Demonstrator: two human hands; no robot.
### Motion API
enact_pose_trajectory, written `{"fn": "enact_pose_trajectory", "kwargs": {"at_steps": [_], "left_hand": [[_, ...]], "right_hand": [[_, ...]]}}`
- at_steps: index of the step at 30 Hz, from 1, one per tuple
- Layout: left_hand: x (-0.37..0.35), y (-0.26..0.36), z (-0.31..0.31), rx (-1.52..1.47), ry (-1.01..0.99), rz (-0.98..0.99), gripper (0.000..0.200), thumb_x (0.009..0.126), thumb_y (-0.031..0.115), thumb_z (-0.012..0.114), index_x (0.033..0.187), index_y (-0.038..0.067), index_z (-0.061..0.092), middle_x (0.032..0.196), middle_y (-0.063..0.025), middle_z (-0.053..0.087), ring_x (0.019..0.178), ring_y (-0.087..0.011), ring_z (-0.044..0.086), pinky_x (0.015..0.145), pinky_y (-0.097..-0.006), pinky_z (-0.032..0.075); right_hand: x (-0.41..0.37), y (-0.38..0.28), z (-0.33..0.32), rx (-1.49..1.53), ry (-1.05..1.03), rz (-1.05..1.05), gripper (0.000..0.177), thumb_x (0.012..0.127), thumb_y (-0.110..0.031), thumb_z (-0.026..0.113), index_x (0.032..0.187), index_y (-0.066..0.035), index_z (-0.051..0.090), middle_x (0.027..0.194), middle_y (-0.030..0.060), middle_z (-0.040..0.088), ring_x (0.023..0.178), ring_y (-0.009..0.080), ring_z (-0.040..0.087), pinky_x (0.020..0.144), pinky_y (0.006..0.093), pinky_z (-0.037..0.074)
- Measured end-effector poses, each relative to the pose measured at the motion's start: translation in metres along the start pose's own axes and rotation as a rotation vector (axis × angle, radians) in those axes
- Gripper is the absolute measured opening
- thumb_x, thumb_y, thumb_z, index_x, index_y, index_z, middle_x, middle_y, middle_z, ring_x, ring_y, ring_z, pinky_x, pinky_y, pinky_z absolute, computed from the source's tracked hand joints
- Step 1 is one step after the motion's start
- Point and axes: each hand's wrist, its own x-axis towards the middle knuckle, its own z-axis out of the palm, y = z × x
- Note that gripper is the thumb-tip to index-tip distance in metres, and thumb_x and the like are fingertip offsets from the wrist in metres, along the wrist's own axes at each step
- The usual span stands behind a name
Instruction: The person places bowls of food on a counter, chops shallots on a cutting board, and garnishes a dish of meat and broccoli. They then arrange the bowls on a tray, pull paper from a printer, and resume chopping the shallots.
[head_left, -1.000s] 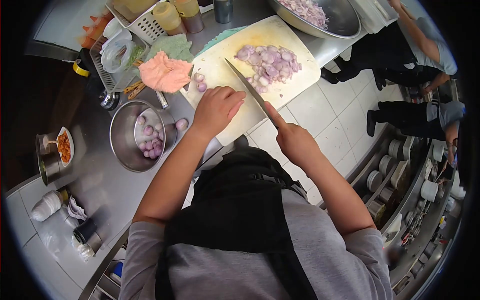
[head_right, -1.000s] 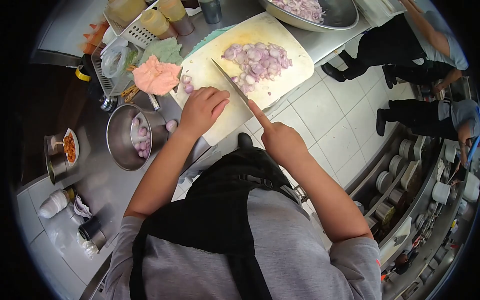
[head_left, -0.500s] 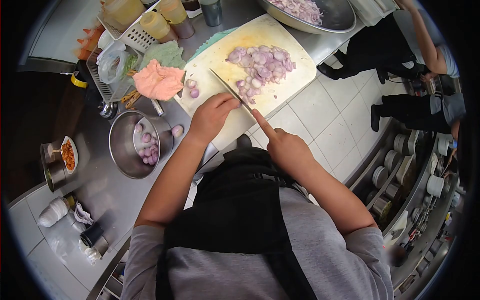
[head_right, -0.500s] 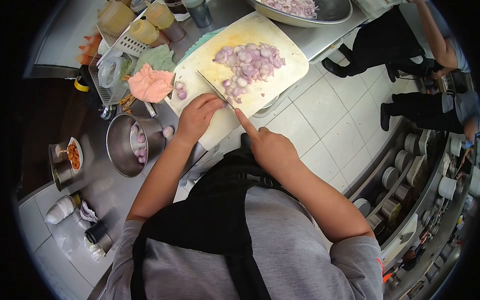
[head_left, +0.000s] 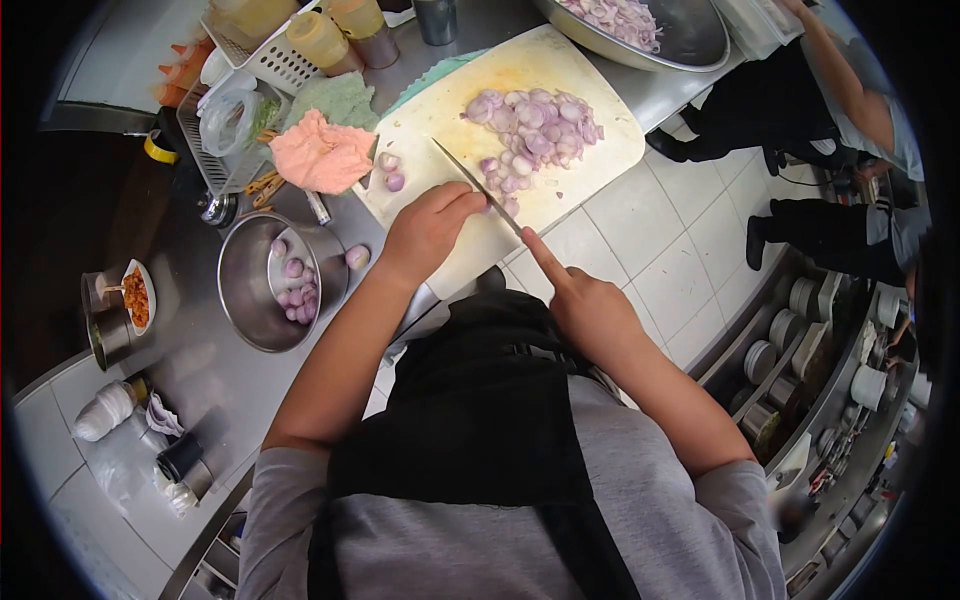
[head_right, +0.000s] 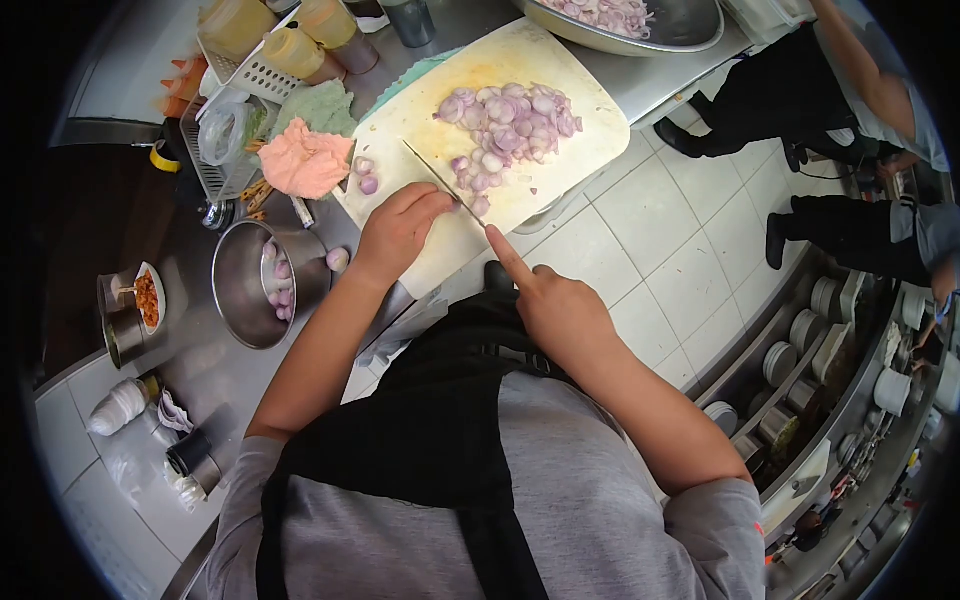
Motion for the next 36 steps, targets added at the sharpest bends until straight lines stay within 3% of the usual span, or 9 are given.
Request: {"fn": "enact_pose_trajectory", "kwargs": {"at_steps": [32, 36], "left_hand": [[-0.002, -0.001, 0.003, 0.042, 0.028, 0.056, 0.02, 0.079, -0.003, 0.067, 0.097, 0.006, 0.07, 0.099, -0.009, 0.067, 0.089, -0.0274, 0.067, 0.076, -0.0349, 0.055], [-0.001, 0.001, 0.002, 0.065, 0.055, 0.065, 0.021, 0.079, 0.0, 0.066, 0.098, 0.008, 0.068, 0.099, -0.0058, 0.066, 0.089, -0.0251, 0.066, 0.075, -0.0339, 0.055]], "right_hand": [[-0.007, -0.004, -0.002, 0.014, -0.013, -0.004, 0.087, 0.085, -0.008, 0.058, 0.158, -0.027, 0.016, 0.078, 0.014, 0.064, 0.057, 0.0292, 0.065, 0.05, 0.0413, 0.055], [0.01, -0.004, 0.002, 0.007, 0.03, 0.0, 0.085, 0.086, -0.009, 0.057, 0.158, -0.028, 0.016, 0.077, 0.014, 0.064, 0.055, 0.0292, 0.065, 0.049, 0.0414, 0.054]]}}
